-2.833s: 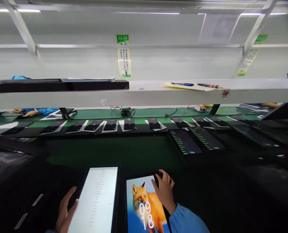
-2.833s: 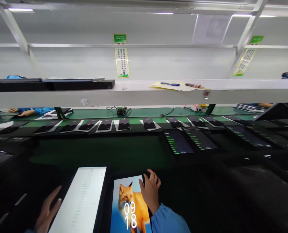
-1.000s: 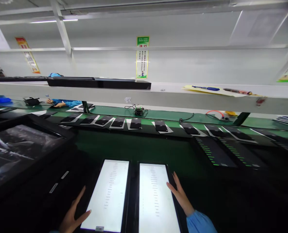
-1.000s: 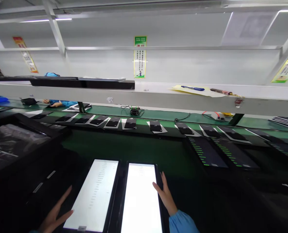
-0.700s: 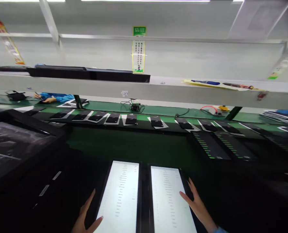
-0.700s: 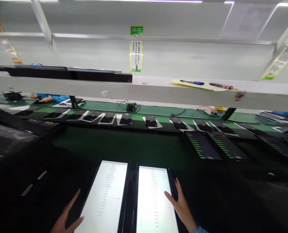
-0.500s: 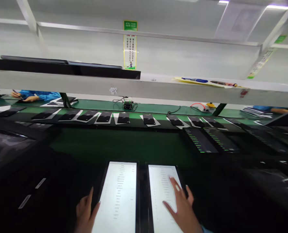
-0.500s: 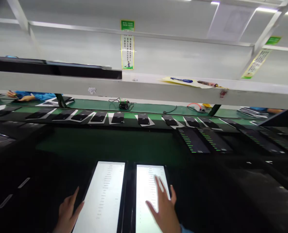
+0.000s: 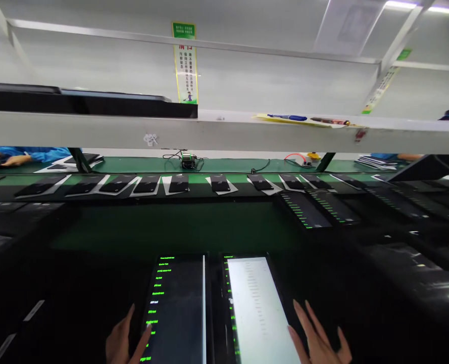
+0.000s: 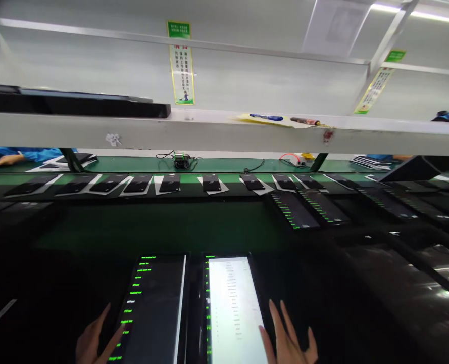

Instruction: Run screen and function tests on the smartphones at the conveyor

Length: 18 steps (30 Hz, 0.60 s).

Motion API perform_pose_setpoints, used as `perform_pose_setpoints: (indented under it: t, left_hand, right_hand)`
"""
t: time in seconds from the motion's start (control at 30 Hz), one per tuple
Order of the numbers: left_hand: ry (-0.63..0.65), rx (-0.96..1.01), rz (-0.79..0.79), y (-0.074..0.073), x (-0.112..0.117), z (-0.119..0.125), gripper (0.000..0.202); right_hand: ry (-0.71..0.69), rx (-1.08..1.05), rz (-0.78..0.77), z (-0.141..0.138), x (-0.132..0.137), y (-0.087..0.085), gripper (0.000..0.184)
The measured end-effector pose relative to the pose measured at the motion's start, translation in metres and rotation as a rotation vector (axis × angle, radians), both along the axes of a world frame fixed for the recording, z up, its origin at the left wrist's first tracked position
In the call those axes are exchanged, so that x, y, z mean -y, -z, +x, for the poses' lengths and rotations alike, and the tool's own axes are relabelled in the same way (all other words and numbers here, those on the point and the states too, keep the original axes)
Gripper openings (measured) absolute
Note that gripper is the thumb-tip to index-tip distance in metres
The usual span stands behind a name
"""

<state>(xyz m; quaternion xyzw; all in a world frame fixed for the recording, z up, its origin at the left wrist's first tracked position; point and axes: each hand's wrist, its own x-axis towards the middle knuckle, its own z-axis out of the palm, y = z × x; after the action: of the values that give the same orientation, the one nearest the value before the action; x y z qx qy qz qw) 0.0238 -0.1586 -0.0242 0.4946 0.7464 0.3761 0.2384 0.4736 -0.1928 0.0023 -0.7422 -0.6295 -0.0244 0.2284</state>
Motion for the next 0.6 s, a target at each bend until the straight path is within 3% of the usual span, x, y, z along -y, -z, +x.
perform_pose_setpoints:
  t: [0.13,0.23,0.33,0.47,0.6]
  left_hand:
    - [-0.016,0.060,-0.005,-0.009,0.000,0.001,0.070]
    - [0.061,0.030,-0.132,-0.020,-0.002,0.001,0.081]
    - [0.111,-0.033,-0.202,-0.034,-0.009,0.005,0.077]
    - [0.178,-0.176,-0.162,-0.049,-0.024,0.015,0.068]
    - [0.206,-0.199,-0.175,-0.056,-0.036,0.021,0.067]
  right_hand:
    - [-0.047,-0.043,-0.057,0.006,-0.003,-0.006,0.059]
    - [-0.164,-0.062,-0.061,-0.008,-0.010,-0.003,0.061]
    - [-0.278,-0.066,-0.076,-0.024,-0.016,-0.004,0.063]
    - [-0.368,-0.051,-0.112,-0.038,-0.022,-0.016,0.066]
    - [-0.403,-0.046,-0.150,-0.039,-0.026,-0.028,0.069]
